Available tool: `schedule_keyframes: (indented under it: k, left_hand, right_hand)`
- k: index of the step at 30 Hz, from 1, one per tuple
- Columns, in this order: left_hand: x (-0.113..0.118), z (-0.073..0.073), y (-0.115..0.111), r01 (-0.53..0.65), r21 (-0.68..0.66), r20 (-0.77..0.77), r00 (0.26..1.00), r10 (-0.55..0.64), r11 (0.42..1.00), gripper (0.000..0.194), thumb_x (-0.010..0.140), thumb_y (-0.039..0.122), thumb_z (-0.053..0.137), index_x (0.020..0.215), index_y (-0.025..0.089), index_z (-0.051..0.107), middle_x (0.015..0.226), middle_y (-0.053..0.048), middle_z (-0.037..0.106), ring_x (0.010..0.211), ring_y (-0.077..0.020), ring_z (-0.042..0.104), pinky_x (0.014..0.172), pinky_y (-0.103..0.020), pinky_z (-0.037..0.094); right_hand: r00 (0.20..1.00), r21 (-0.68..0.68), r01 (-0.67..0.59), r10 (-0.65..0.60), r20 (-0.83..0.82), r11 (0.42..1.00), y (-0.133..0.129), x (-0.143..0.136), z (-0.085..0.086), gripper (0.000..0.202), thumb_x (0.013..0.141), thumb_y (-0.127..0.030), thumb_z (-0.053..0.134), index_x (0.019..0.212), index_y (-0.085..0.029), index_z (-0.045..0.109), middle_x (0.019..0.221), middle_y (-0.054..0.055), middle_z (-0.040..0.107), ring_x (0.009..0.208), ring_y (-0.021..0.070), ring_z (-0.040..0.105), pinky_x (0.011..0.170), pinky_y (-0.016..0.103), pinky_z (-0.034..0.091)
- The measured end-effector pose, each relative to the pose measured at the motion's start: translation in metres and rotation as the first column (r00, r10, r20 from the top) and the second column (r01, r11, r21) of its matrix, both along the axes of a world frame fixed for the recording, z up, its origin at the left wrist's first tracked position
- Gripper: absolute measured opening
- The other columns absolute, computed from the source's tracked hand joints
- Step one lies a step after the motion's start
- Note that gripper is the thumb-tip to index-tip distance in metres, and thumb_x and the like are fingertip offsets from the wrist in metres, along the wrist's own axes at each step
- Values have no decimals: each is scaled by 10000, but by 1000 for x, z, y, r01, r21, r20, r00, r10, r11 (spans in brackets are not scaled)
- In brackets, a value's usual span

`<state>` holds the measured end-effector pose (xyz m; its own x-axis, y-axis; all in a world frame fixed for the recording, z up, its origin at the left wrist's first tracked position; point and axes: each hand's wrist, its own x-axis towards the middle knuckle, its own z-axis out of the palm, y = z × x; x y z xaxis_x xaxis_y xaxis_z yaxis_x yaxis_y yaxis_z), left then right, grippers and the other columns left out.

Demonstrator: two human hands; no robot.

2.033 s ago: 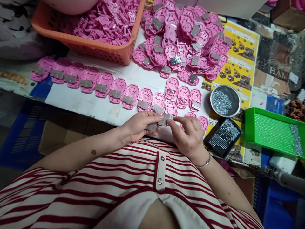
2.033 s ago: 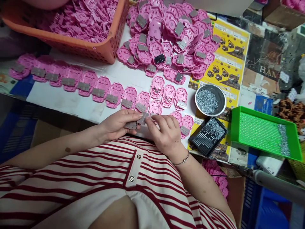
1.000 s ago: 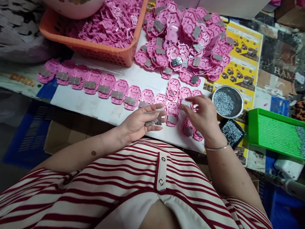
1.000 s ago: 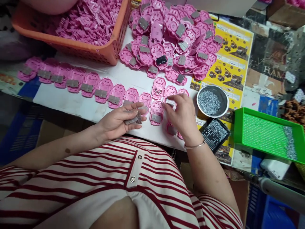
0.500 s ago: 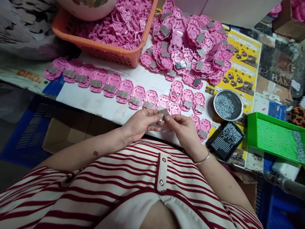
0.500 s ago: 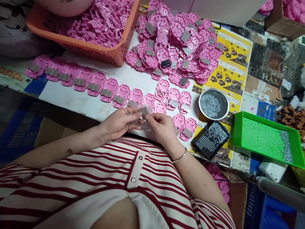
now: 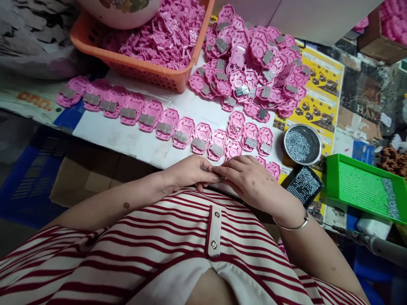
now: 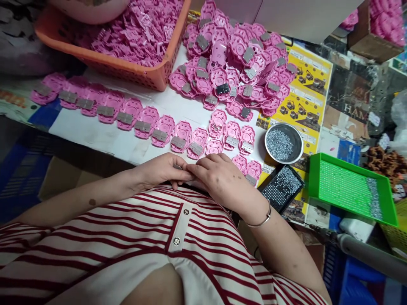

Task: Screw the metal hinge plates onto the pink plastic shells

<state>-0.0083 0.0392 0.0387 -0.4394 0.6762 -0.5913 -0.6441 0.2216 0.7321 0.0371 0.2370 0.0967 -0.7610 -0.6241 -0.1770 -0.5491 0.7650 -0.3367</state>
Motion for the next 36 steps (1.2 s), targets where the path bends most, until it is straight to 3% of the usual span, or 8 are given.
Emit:
schedule_keyframes:
  k: [3, 6, 11, 14, 20, 25, 31, 36]
  left_hand:
    - [-2, -2, 0, -20, 11, 43, 999, 19, 1000, 169, 682, 252, 831, 716, 118, 732, 567, 18, 568, 508, -68, 534, 443, -142, 490]
    - [-6, -3, -2, -229, 104, 177, 962, 209, 968, 243, 697, 295, 854, 843, 135, 745, 664, 1, 636, 571, -82, 600, 515, -161, 546]
    - [-15, -1, -13, -546, 331, 380, 824, 421, 770, 315, 819, 269, 738, 1101, 135, 697, 979, -76, 730, 928, -182, 724, 853, -280, 616]
    - [-16, 1, -19, -543, 339, 391, 824, 410, 768, 422, 793, 57, 677, 1207, 131, 639, 1123, -114, 734, 1085, -219, 709, 953, -287, 584]
    - [-17, 3, -27, -501, 219, 319, 848, 424, 837, 467, 893, 40, 601, 1329, 200, 561, 1140, -105, 743, 907, -200, 764, 697, -239, 640]
    - [-28, 4, -42, -561, 211, 173, 828, 534, 801, 193, 863, 83, 672, 1046, 144, 679, 975, -78, 760, 686, -148, 742, 557, -197, 606]
    - [-84, 25, -95, -843, 300, -53, 453, 890, 447, 166, 955, 81, 497, 938, 164, 640, 680, 35, 594, 574, -62, 591, 582, -175, 528]
    - [-153, 58, -171, -938, 254, -391, 125, 912, 237, 162, 1031, 183, 451, 949, 180, 591, 652, 56, 396, 560, -54, 376, 526, -183, 335]
  right_hand:
    - [999, 52, 8, -6, -51, 999, -2, -4, 2, 359, 962, -429, 443, 1221, -252, 618, 1071, 78, 704, 959, 222, 605, 849, 400, 474]
    - [987, -66, 130, -135, -85, 989, 12, -22, -4, 288, 935, -390, 519, 1135, -220, 638, 1174, 106, 662, 1060, 233, 605, 899, 399, 486]
    - [808, -210, 545, -576, -127, 812, 46, -66, -33, 330, 811, -436, 688, 1056, -216, 672, 1140, 119, 640, 1114, 290, 584, 1011, 494, 458]
    - [749, -146, 630, -647, -146, 763, 54, -84, -52, 345, 779, -440, 708, 1039, -215, 693, 1143, 127, 628, 1126, 321, 562, 1020, 537, 439]
    - [760, -82, 624, -628, -168, 777, 56, -90, -62, 435, 764, -434, 713, 1142, -222, 680, 1171, 138, 612, 1141, 339, 546, 1013, 557, 443]
    - [744, -138, 599, -611, -269, 789, 66, -79, -43, 501, 795, -540, 665, 1192, -234, 666, 1206, 142, 631, 1146, 322, 576, 1012, 522, 461]
    - [716, -153, 439, -448, -535, 885, 91, -54, -25, 513, 845, -622, 552, 1090, -200, 711, 1075, 181, 710, 977, 297, 677, 786, 442, 539]
    - [735, -162, 414, -434, -521, 896, 97, -43, -28, 481, 848, -644, 523, 1139, -287, 662, 1094, 123, 696, 828, 244, 677, 575, 380, 531]
